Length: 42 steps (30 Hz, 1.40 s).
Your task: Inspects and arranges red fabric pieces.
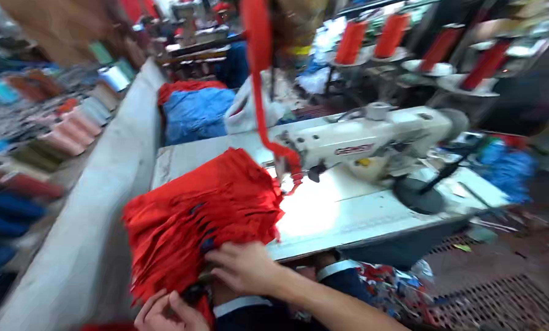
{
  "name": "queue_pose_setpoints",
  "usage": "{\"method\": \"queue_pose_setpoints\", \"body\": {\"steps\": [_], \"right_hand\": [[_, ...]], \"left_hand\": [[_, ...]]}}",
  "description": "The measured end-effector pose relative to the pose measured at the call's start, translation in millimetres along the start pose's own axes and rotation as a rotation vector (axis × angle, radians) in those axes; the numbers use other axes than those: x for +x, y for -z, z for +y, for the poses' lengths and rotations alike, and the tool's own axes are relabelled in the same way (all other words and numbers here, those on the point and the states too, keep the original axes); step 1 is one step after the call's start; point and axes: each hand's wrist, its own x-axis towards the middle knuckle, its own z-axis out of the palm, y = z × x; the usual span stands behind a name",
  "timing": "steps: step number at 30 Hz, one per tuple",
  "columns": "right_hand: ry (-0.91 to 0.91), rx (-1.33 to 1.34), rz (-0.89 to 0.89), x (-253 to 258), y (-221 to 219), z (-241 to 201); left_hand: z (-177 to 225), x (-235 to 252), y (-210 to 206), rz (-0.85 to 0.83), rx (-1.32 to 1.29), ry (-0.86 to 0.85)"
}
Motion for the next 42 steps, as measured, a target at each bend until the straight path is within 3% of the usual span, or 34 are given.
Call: {"method": "queue_pose_setpoints", "body": {"steps": [3,7,12,16,20,27,33,42], "right_hand": [[-0.136,-0.013,0.093,-8,3,29],[-0.178,0.183,0.095,-3,11,49],[-0.199,0.077,0.237,14,7,58],[-0.236,0.021,0.146,3,1,67],[-0.293,0.156,0.119,-16,5,73],[-0.229,0.223,-0.002,-34,16,70],[-0.193,0.124,-0.079,-41,21,61],[0.039,-0.149,0.102,-36,-6,37]], "left_hand": [[-4,-6,4,0.086,-0.028,0.106],[14,-8,-5,-0.079,-0.061,0.027],[30,-10,-31,-0.151,-0.135,-0.046],[39,-1,-49,-0.215,-0.092,-0.095],[45,2,-63,-0.265,0.003,-0.080],[47,-2,-68,-0.293,0.060,-0.058],[41,-2,-71,-0.327,0.110,-0.084],[43,-18,-51,-0.259,0.072,-0.054]]}}
